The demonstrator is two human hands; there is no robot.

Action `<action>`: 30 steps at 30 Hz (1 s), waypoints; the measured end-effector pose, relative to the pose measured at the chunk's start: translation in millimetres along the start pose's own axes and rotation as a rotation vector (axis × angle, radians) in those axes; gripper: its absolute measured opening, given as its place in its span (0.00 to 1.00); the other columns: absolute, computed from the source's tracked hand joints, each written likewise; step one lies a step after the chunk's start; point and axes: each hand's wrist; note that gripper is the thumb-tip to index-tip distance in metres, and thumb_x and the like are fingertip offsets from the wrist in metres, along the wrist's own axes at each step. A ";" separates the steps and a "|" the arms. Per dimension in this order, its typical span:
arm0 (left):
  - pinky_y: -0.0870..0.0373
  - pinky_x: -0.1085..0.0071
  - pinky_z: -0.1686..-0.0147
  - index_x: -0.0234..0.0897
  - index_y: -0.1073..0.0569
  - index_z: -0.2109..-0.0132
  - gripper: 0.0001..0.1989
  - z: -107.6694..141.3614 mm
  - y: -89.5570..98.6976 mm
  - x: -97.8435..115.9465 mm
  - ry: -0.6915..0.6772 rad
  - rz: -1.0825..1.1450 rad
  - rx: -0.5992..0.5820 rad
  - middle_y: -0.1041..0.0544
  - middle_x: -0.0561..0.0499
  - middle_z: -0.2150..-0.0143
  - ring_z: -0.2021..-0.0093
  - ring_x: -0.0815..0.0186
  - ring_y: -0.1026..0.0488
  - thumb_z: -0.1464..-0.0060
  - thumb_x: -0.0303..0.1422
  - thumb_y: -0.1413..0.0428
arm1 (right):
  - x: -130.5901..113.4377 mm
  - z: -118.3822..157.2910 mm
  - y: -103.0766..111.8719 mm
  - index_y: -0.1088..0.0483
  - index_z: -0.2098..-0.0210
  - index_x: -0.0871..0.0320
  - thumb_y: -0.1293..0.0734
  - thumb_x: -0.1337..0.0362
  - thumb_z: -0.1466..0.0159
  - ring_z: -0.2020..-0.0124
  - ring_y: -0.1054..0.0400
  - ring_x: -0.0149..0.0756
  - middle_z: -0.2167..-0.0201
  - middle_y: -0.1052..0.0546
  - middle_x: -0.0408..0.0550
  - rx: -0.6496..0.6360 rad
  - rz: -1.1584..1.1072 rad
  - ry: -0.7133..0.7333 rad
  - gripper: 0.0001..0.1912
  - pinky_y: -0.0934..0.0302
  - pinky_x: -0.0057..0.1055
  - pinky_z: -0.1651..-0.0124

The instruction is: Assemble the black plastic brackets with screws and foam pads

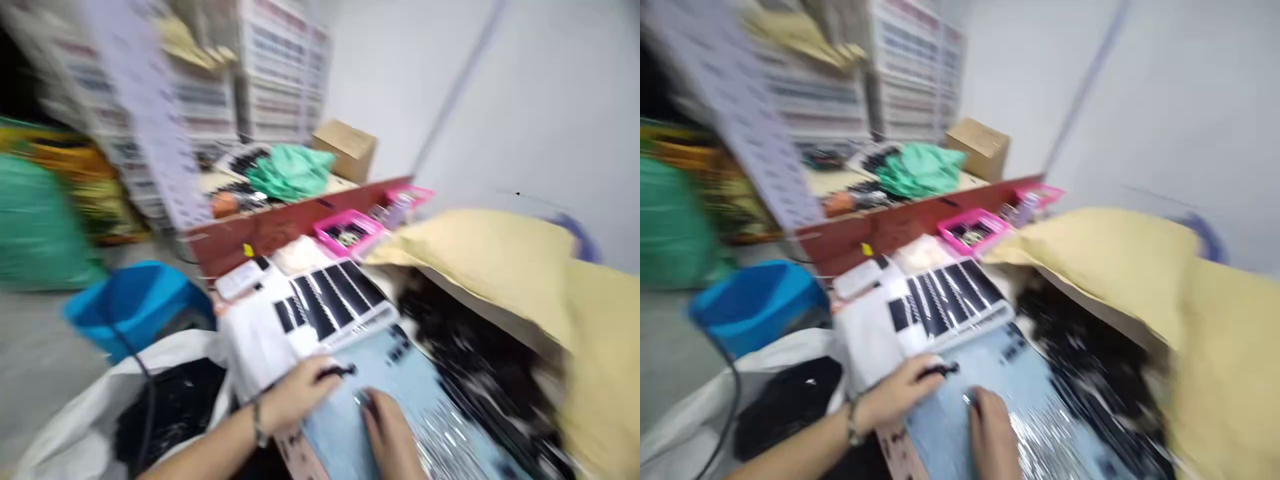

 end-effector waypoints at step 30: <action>0.41 0.53 0.43 0.48 0.36 0.40 0.20 -41.6 -62.1 -27.1 -0.329 -0.354 -0.362 0.31 0.48 0.44 0.43 0.53 0.36 0.38 0.36 0.48 | 35.7 -69.4 35.2 0.32 0.56 0.60 0.35 0.73 0.43 0.54 0.32 0.48 0.58 0.27 0.55 0.216 0.217 -0.499 0.14 0.38 0.42 0.51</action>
Point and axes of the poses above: each hand's wrist, its own z-axis away from the middle knuckle, its own y-axis out of the back of the hand, x = y × z
